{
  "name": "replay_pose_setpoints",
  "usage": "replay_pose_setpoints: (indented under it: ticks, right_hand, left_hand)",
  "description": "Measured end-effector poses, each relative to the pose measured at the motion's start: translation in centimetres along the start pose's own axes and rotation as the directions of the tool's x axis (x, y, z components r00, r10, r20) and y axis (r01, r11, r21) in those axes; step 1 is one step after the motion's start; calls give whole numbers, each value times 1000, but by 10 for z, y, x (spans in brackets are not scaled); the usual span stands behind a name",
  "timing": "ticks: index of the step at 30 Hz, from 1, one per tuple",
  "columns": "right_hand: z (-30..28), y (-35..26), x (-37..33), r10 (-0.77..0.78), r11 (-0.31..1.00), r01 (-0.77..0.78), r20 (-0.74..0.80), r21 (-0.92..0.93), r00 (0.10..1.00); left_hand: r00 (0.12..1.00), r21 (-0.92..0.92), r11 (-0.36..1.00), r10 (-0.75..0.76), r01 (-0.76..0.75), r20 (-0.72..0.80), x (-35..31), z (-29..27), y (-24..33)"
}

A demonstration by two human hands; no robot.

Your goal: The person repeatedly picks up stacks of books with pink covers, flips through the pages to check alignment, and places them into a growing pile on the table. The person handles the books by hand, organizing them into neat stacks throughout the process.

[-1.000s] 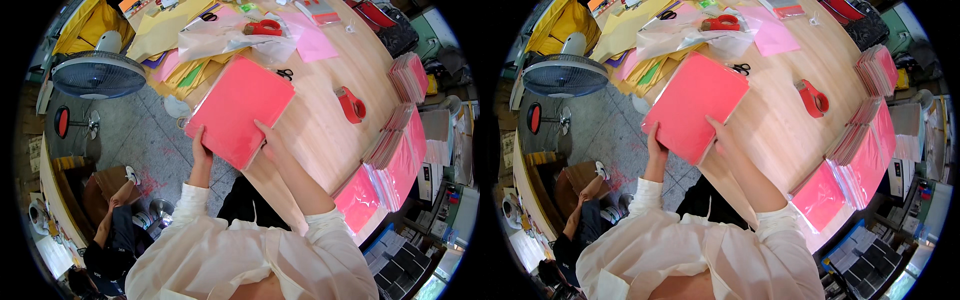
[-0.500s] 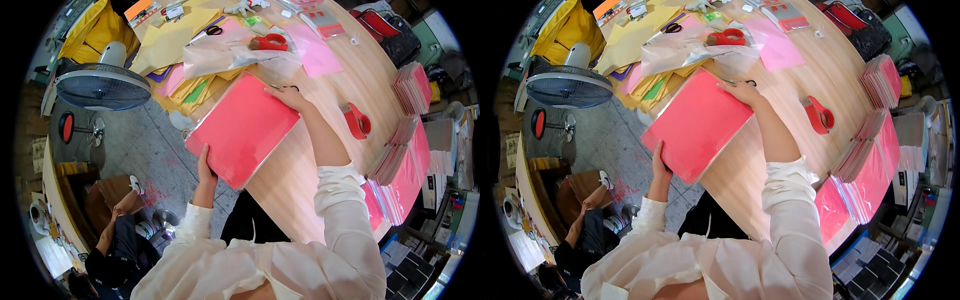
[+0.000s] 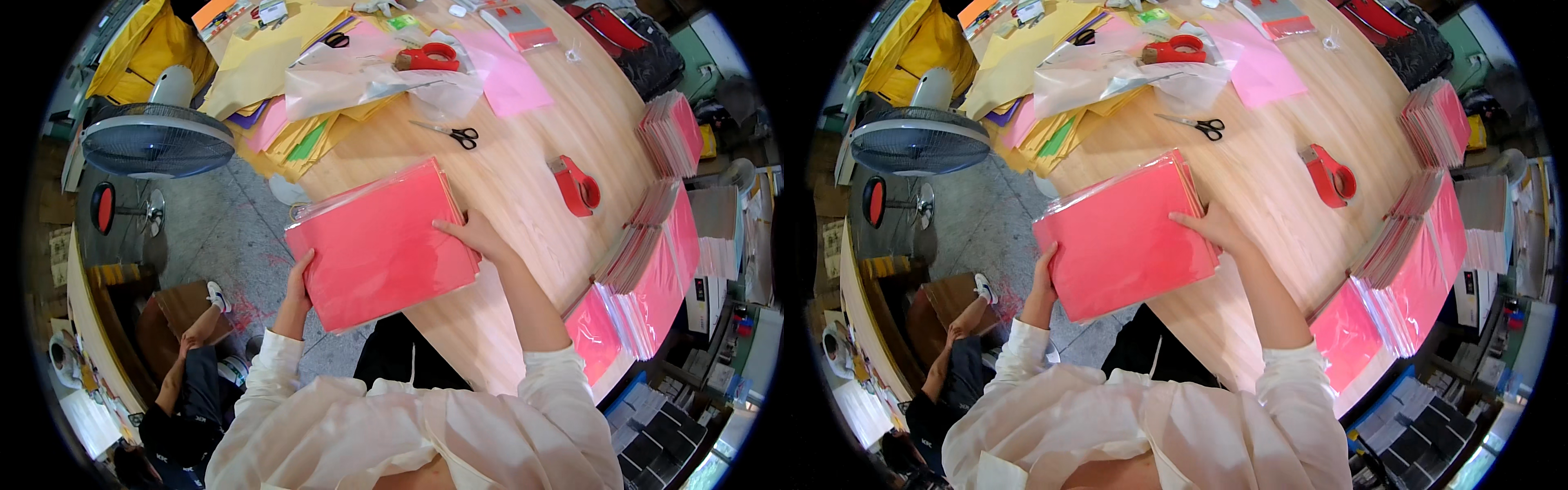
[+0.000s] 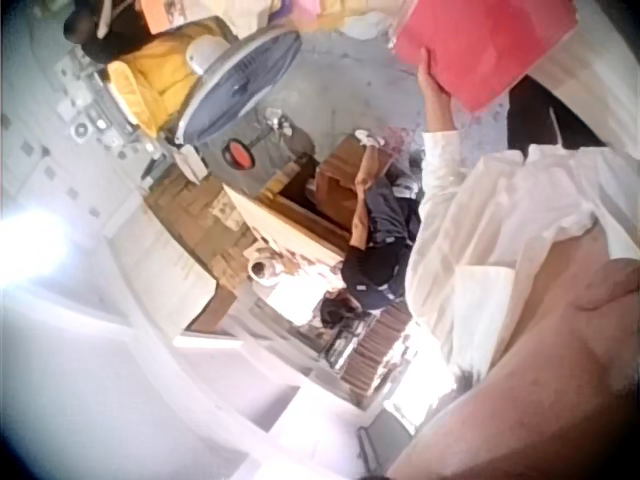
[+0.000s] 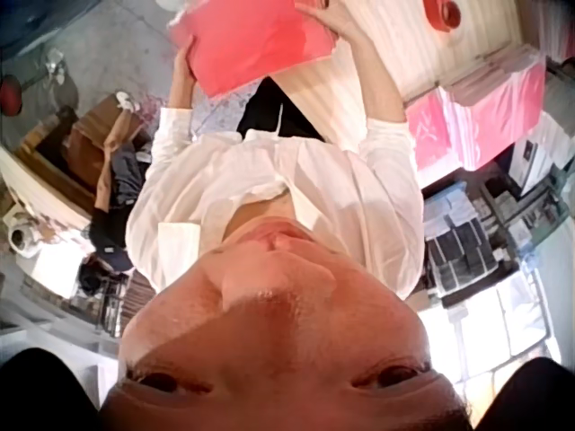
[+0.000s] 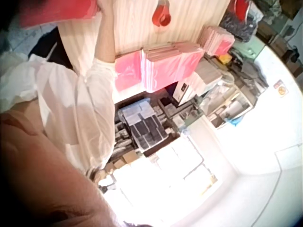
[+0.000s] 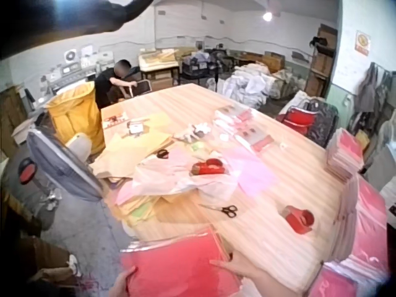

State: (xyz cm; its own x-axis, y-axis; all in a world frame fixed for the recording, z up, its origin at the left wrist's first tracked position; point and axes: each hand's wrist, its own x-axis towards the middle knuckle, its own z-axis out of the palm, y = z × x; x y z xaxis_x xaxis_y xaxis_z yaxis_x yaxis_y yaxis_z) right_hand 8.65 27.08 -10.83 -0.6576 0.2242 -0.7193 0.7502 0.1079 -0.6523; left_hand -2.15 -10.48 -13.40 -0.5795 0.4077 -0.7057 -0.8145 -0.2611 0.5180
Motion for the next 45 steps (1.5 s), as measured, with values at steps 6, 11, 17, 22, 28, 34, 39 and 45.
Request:
replay_pose_setpoints:
  ticks: [6,11,17,22,28,34,39,45]
  right_hand:
    - [5,13,-30,-83,919,129,-135,373,987]
    - [-20,50,-98,-392,841,500,-405,207,826]
    - [-61,150,-168,-229,967,255,-382,17,895]
    - [-49,214,-177,-547,807,570,-554,-151,628]
    - [-48,203,-167,-218,569,548,-530,613,820]
    - [-34,223,-150,-455,447,737,-581,506,675]
    - [-38,219,-138,-470,248,783,-636,570,612]
    - [-12,240,-120,-184,344,773,-769,533,612]
  left_hand:
    - [999,132,991,-33,29,28,8,9,-10]
    - [939,341,899,174,-274,296,-2,36,-2]
    - [517,475,316,62,-821,853,21,97,0]
    - [599,501,665,-101,-553,794,56,91,-43]
    - [155,139,379,11,-915,988,74,123,-48]
    - [182,73,558,142,-827,973,90,111,-81]
    - [428,257,749,39,-611,903,67,130,-74]
    - [647,412,739,41,-533,762,60,122,-78]
